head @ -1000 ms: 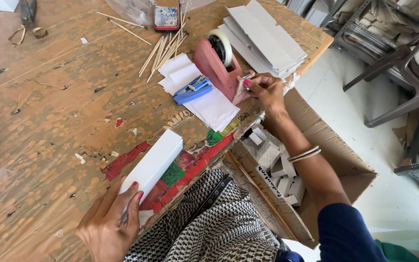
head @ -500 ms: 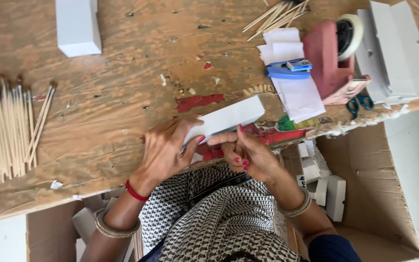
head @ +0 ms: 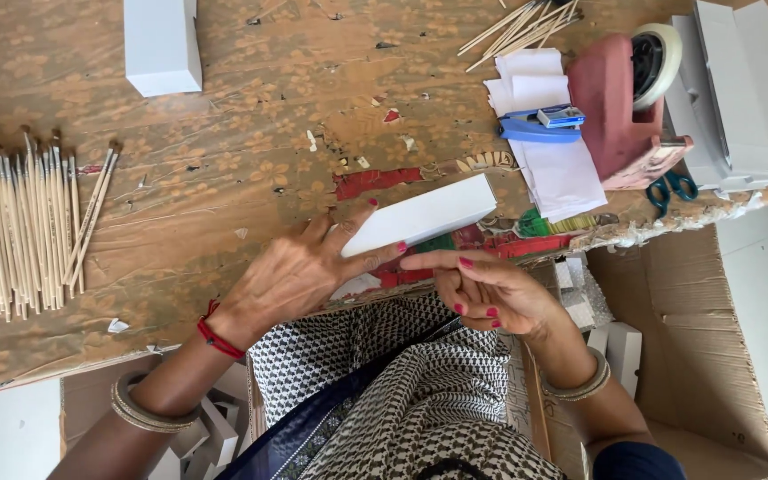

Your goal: The person organizes wooden brushes into bunches, wraps them in protective material, and places them into white cardboard boxes.

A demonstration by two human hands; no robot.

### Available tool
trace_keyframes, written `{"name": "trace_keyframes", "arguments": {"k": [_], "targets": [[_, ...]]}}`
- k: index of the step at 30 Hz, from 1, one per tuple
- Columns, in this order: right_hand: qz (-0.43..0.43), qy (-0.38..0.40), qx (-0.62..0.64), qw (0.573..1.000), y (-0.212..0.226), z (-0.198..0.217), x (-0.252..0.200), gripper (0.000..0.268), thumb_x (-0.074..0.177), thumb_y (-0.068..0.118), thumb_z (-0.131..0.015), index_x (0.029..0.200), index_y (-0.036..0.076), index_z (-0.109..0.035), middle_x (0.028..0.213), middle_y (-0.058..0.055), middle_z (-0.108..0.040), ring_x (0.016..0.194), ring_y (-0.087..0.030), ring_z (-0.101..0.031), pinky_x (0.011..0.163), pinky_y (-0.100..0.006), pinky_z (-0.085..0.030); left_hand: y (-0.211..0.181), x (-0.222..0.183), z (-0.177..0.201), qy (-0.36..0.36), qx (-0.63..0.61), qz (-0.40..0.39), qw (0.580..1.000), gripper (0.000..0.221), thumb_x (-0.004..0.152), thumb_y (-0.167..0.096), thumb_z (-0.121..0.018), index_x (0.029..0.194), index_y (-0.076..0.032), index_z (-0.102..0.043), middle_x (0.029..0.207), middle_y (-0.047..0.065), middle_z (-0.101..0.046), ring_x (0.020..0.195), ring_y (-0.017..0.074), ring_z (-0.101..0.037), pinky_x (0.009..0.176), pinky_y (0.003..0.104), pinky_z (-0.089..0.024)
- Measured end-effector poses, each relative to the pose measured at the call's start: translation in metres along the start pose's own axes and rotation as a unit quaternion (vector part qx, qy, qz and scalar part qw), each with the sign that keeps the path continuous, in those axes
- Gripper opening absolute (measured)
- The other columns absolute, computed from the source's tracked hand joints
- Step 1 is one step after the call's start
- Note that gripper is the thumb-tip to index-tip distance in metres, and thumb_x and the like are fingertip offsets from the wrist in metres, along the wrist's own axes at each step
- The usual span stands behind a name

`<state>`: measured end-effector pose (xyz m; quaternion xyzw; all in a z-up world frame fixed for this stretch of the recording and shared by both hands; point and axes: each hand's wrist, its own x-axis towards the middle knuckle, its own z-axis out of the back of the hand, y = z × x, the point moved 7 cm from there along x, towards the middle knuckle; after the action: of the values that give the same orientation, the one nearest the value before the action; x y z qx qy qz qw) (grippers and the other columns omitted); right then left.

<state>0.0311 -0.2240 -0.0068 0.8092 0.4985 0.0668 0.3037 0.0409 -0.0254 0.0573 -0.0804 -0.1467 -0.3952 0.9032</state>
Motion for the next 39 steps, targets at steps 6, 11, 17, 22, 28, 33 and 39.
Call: {"name": "trace_keyframes", "arguments": {"k": [6, 11, 17, 22, 28, 33, 39], "targets": [[0.171, -0.156, -0.228, 0.946, 0.030, 0.038, -0.027, 0.046, 0.115, 0.020, -0.059, 0.147, -0.012, -0.048, 0.072, -0.002, -0.053, 0.053, -0.004, -0.042, 0.043, -0.018, -0.038, 0.005, -0.019, -0.005, 0.017, -0.086, -0.006, 0.996, 0.082, 0.079, -0.006, -0.076, 0.146, -0.044, -0.047, 0.161, 0.014, -0.037, 0.125, 0.0362, -0.063, 0.083, 0.039, -0.061], [0.243, -0.278, -0.293, 0.882, 0.050, 0.033, -0.017, 0.070, 0.099, 0.019, -0.056, 0.160, 0.016, -0.022, 0.073, 0.002, -0.059, 0.043, -0.003, -0.044, 0.033, -0.018, -0.039, 0.029, -0.053, -0.005, -0.149, -0.297, 0.177, 0.926, 0.106, 0.069, -0.016, -0.090, 0.157, -0.013, -0.032, 0.152, 0.023, -0.048, 0.133, 0.0419, -0.054, 0.107, 0.052, -0.049], [0.118, -0.240, -0.510, 0.817, 0.029, 0.016, 0.003, 0.070, 0.098, 0.015, -0.060, 0.159, 0.014, -0.025, 0.064, -0.007, -0.068, 0.038, -0.008, -0.050, 0.031, -0.021, -0.041, 0.034, -0.025, 0.063, -0.369, -0.522, 0.187, 0.746, 0.081, 0.088, -0.004, -0.084, 0.157, -0.017, -0.044, 0.141, 0.015, -0.066, 0.128, 0.0279, -0.068, 0.113, 0.043, -0.059], [0.331, -0.384, -0.719, 0.475, 0.114, 0.031, -0.088, 0.023, 0.098, -0.003, -0.062, 0.117, 0.005, -0.073, 0.103, -0.013, -0.076, 0.078, -0.014, -0.074, 0.062, -0.024, -0.064, 0.029, 0.029, 0.073, -0.303, -0.444, 0.100, 0.837, 0.027, 0.085, 0.003, -0.082, 0.111, -0.004, -0.076, 0.129, 0.017, -0.072, 0.131, 0.0320, -0.067, 0.107, 0.041, -0.055], [0.257, -0.586, -0.671, 0.375, 0.226, 0.116, -0.196, 0.024, 0.096, 0.007, -0.070, 0.119, 0.001, -0.071, 0.116, -0.017, -0.070, 0.102, -0.026, -0.069, 0.085, -0.041, -0.057, 0.041, 0.019, 0.063, -0.346, -0.404, 0.120, 0.838, 0.020, 0.085, 0.003, -0.080, 0.101, -0.008, -0.075, 0.126, 0.020, -0.072, 0.119, 0.0275, -0.073, 0.094, 0.034, -0.062], [0.165, -0.585, -0.451, 0.653, 0.231, 0.162, -0.181, 0.023, 0.104, 0.025, -0.059, 0.116, 0.007, -0.067, 0.103, -0.006, -0.070, 0.094, -0.022, -0.067, 0.086, -0.041, -0.061, 0.042, 0.011, 0.060, -0.344, -0.402, 0.124, 0.839, 0.020, 0.090, 0.002, -0.080, 0.105, -0.008, -0.073, 0.132, 0.022, -0.069, 0.119, 0.0253, -0.071, 0.098, 0.032, -0.060], [0.249, -0.585, -0.265, 0.725, 0.202, 0.168, -0.180, 0.012, 0.099, 0.014, -0.066, 0.107, 0.005, -0.067, 0.104, -0.006, -0.071, 0.091, -0.016, -0.072, 0.083, -0.042, -0.067, 0.040, 0.016, 0.076, -0.324, -0.425, 0.160, 0.830, 0.020, 0.088, 0.000, -0.076, 0.104, -0.009, -0.070, 0.135, 0.023, -0.065, 0.127, 0.0280, -0.067, 0.105, 0.037, -0.058]]}}
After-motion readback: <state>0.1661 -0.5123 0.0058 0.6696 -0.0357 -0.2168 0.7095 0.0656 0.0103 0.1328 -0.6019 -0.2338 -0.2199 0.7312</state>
